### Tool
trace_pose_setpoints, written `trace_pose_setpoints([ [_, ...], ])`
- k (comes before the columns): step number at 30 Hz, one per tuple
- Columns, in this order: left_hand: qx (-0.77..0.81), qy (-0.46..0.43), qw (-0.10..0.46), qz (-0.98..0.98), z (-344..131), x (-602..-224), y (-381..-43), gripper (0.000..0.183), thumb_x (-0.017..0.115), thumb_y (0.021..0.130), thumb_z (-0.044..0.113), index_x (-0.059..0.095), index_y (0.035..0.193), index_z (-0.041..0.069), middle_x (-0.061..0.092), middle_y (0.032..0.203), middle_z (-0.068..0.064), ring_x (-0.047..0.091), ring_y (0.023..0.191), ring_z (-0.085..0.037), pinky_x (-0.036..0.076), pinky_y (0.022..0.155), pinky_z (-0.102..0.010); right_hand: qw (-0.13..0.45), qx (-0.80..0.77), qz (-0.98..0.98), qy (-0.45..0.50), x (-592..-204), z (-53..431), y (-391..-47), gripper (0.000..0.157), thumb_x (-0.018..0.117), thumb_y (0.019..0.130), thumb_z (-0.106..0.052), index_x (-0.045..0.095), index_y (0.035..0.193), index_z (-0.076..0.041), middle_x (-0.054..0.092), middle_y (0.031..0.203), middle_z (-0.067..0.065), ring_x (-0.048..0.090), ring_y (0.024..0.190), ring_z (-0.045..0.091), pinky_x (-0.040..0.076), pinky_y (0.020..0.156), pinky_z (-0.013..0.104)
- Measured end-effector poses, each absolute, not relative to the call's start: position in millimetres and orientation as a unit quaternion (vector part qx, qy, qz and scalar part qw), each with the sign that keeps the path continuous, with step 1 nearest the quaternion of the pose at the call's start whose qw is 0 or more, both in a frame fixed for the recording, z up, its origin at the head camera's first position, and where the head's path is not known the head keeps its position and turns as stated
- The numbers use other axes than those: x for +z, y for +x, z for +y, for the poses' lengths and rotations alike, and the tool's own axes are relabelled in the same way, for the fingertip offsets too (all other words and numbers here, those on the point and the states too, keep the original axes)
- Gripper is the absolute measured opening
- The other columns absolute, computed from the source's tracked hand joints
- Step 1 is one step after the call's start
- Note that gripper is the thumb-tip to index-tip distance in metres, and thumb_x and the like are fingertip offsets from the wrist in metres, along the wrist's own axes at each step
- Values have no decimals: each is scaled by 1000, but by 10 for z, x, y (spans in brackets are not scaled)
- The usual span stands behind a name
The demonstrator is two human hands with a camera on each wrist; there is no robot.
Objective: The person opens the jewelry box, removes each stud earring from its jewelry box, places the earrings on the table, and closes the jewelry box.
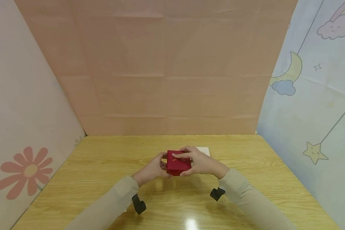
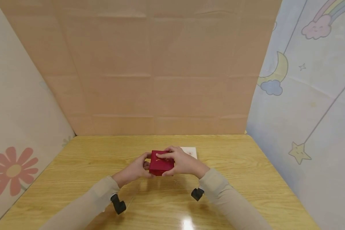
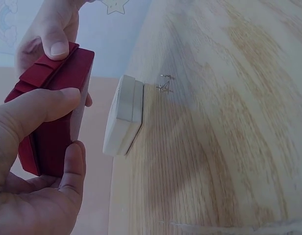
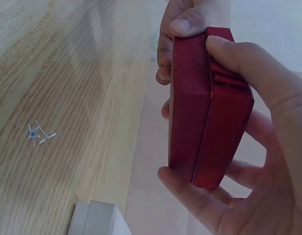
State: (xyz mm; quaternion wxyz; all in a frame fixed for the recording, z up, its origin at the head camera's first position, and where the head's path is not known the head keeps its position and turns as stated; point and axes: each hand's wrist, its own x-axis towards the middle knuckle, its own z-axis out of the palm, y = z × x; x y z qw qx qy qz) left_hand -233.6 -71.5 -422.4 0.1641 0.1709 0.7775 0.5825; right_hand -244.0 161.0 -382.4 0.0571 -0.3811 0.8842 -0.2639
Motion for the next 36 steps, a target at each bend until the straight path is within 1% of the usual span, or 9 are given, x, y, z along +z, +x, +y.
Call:
trace_pose_setpoints([
  [8,586,169,169,774,-721,-4224,-2339,87,81,75,2,30,145,3,45,136,-14,61,102,-21,54,87,-37,66,-269,885,-375,-3822,1599,-2442,67,82,76,-35,57,137,-21,43,140,9,40,123,29,52,89,37],
  [13,588,173,168,772,-720,-4226,-2337,88,81,75,1,28,146,2,42,139,-15,61,104,-22,55,87,-37,60,-260,886,-378,-3830,1601,-2447,67,83,76,-35,57,137,-21,43,139,9,40,122,29,52,88,37],
  [21,585,191,163,771,-720,-4217,-2353,101,80,74,-2,16,151,14,36,141,-17,60,103,-22,54,88,-37,53,-249,886,-386,-3828,1606,-2450,68,83,76,-35,57,136,-19,45,137,9,42,121,29,51,88,36],
  [27,581,199,164,772,-727,-4166,-2351,102,81,74,-1,17,151,15,36,141,-16,59,105,-23,54,89,-37,51,-258,884,-387,-3800,1628,-2449,68,83,75,-37,57,136,-19,45,137,10,41,121,30,51,88,37],
  [32,584,197,173,768,-722,-4147,-2333,100,81,75,1,18,150,20,36,140,-13,58,108,-24,53,90,-38,51,-255,884,-389,-3786,1641,-2447,68,83,75,-36,57,136,-19,45,138,10,40,121,30,51,88,36],
  [36,583,197,175,769,-718,-4143,-2323,98,80,75,2,19,150,21,36,141,-13,57,108,-25,53,92,-39,52,-253,884,-389,-3781,1649,-2444,67,83,75,-36,58,136,-19,45,138,10,40,121,29,51,88,36],
])
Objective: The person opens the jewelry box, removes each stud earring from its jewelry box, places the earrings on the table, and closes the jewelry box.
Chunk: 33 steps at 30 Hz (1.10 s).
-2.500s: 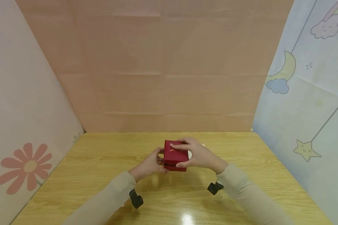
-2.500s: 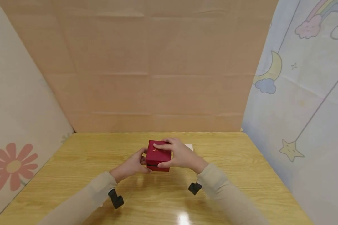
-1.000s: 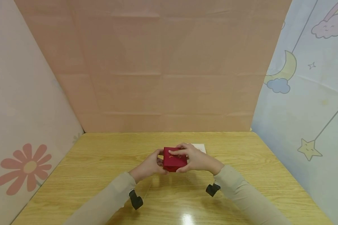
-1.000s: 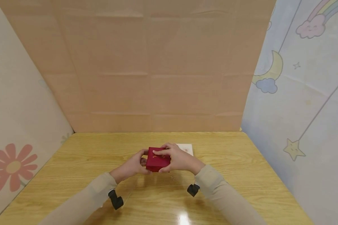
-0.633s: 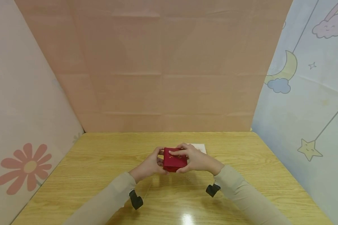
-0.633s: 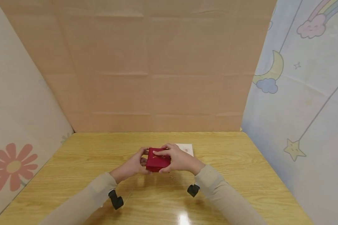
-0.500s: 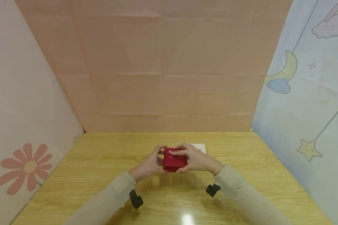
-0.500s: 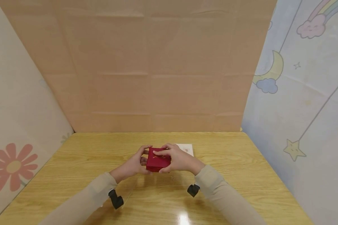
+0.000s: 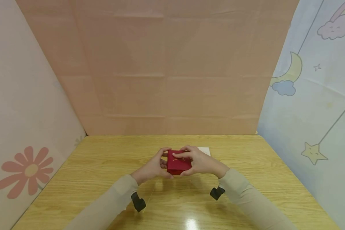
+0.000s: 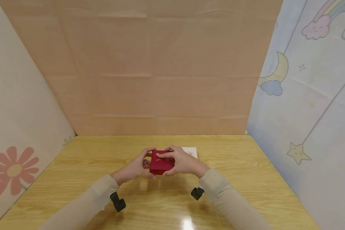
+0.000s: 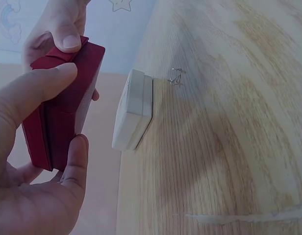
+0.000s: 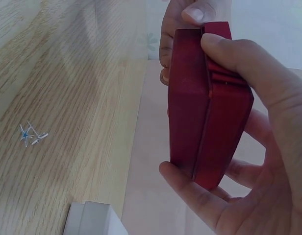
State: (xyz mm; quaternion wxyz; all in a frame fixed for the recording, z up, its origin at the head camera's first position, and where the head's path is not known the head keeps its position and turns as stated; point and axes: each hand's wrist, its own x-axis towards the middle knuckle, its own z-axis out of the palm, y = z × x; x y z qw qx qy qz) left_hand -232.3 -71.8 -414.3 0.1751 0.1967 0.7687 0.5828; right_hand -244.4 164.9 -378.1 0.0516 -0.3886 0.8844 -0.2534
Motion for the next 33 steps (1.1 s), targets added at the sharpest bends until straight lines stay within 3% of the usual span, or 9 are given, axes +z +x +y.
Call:
trace_pose_setpoints([
  [13,570,209,153,780,-797,-4002,-2462,95,79,76,0,18,149,9,35,143,-19,60,104,-23,54,88,-39,45,-252,884,-392,-3666,1546,-2603,67,83,76,-32,56,137,-23,45,137,5,44,120,26,51,89,34],
  [25,514,191,117,828,-958,-3754,-2873,95,82,72,3,24,146,10,39,142,-16,56,105,-26,54,82,-36,40,-258,889,-377,-3502,1311,-3046,71,86,73,-29,56,137,-24,51,122,7,47,111,25,50,89,39],
  [33,501,167,111,842,-969,-3940,-3031,88,78,72,-7,27,142,5,39,140,-19,57,104,-29,55,83,-36,85,-260,894,-355,-3721,1185,-3275,72,85,73,-26,54,138,-27,47,132,8,49,114,25,49,92,39],
])
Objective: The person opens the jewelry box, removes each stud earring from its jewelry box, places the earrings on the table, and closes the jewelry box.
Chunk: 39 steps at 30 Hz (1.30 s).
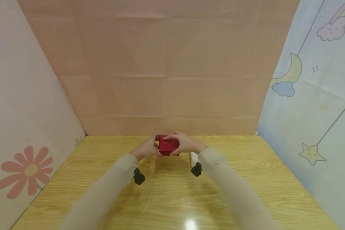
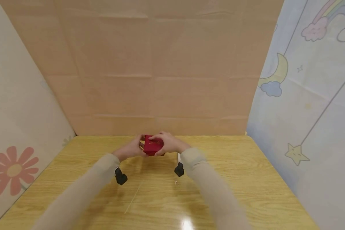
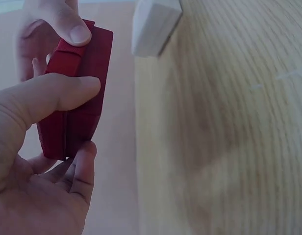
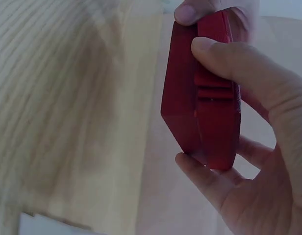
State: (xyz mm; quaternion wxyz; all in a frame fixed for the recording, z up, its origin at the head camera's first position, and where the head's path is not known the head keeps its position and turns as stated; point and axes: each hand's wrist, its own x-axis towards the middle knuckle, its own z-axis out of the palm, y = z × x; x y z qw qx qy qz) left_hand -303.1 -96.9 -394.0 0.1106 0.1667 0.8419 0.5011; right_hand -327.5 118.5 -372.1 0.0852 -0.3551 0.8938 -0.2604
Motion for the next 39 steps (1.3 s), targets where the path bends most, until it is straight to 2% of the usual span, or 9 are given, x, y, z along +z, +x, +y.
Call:
trace_pose_setpoints([
  [7,486,143,120,854,-985,-4259,-3130,95,81,68,-9,26,144,4,39,143,-17,60,103,-25,51,92,-39,111,-259,898,-338,-4043,1114,-3384,70,85,73,-22,55,136,-25,45,140,6,47,118,23,49,92,37],
  [14,500,126,135,846,-984,-4433,-3152,99,81,64,-14,25,144,2,39,144,-18,59,115,-31,47,99,-44,140,-280,896,-315,-4233,1065,-3403,72,86,73,-20,54,137,-23,42,143,10,47,119,27,49,94,39],
  [21,478,120,132,860,-987,-4483,-3145,100,85,60,-12,30,142,1,43,142,-19,54,120,-32,42,104,-47,146,-275,898,-310,-4324,1037,-3398,74,85,73,-23,52,139,-23,43,142,9,48,119,26,47,96,39],
  [29,471,111,130,866,-985,-4494,-3152,99,86,60,-10,32,142,3,44,141,-17,55,119,-30,40,106,-46,153,-274,899,-305,-4331,1022,-3392,74,85,73,-23,51,139,-22,43,142,10,47,121,28,47,97,43],
  [39,475,108,142,862,-993,-4475,-3134,105,85,61,-10,26,147,1,45,140,-20,56,119,-32,41,105,-47,153,-271,900,-305,-4313,1001,-3364,75,85,74,-22,50,140,-21,42,144,11,49,120,29,48,96,43],
])
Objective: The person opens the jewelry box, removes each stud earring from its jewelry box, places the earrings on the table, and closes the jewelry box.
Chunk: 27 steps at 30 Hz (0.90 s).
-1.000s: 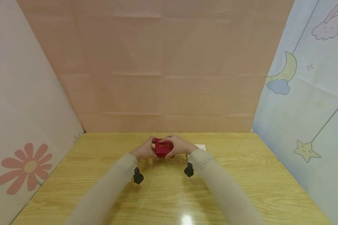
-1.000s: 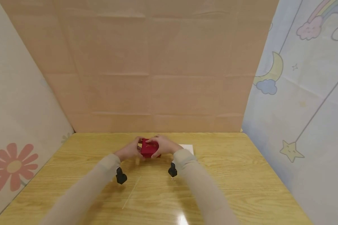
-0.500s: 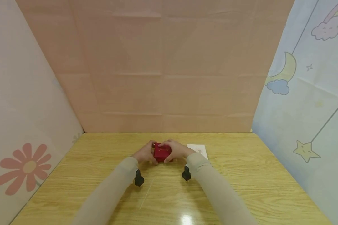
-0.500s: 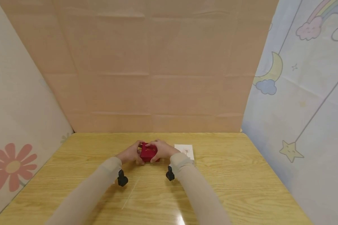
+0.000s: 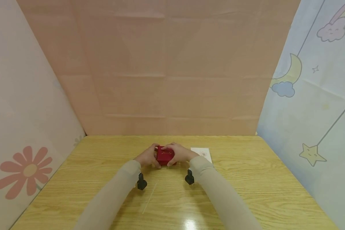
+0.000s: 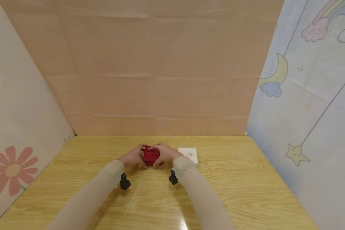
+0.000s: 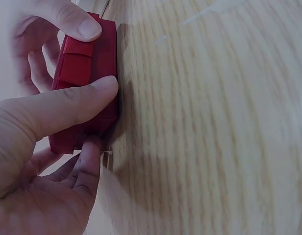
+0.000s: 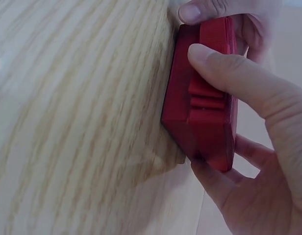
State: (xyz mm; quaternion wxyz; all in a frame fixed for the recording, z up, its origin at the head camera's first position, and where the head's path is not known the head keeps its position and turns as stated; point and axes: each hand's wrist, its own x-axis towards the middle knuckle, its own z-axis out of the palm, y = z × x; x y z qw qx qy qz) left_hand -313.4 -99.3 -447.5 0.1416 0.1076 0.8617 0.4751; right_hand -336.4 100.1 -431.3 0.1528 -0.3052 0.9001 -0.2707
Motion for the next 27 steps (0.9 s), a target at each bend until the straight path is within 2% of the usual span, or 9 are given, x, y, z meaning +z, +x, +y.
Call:
trace_pose_setpoints([
  [4,462,103,146,869,-995,-4469,-3137,106,85,63,-8,23,148,4,48,136,-19,56,117,-31,41,105,-46,150,-260,903,-306,-4326,987,-3363,78,86,73,-22,49,141,-22,41,145,10,47,121,29,49,95,42],
  [10,463,102,148,868,-1007,-4455,-3123,111,87,61,-6,20,150,4,49,134,-20,57,114,-31,39,106,-47,144,-255,903,-315,-4320,991,-3379,85,88,70,-24,45,143,-23,42,145,7,41,126,29,46,96,45],
  [15,422,112,144,888,-1078,-4404,-3089,115,89,62,2,17,151,5,33,148,-25,47,127,-39,37,106,-53,130,-272,899,-316,-4180,1098,-3329,87,85,74,-28,39,148,-26,36,152,4,34,137,30,39,105,50],
  [17,403,112,135,898,-1116,-4357,-3058,114,89,64,5,16,152,7,25,152,-26,39,133,-41,37,105,-55,115,-281,897,-322,-4090,1182,-3287,83,82,77,-28,38,148,-25,33,154,3,29,142,29,33,109,53],
  [19,390,113,125,905,-1147,-4296,-3022,113,88,66,6,16,152,8,24,151,-27,39,132,-41,39,103,-55,98,-291,894,-327,-3998,1292,-3235,79,80,79,-28,40,147,-22,34,154,3,28,144,29,30,112,54],
  [24,395,122,103,905,-1199,-4107,-2936,101,82,74,5,18,152,7,29,147,-27,43,128,-41,46,96,-51,58,-313,891,-323,-3825,1633,-3093,62,75,84,-31,50,140,-20,48,145,2,41,136,29,35,107,55],
  [27,413,132,97,896,-1200,-3995,-2898,86,77,81,11,26,150,7,35,146,-22,43,130,-40,45,99,-51,37,-334,887,-315,-3767,1816,-3020,50,72,87,-32,56,133,-20,58,133,5,52,125,29,40,103,54],
])
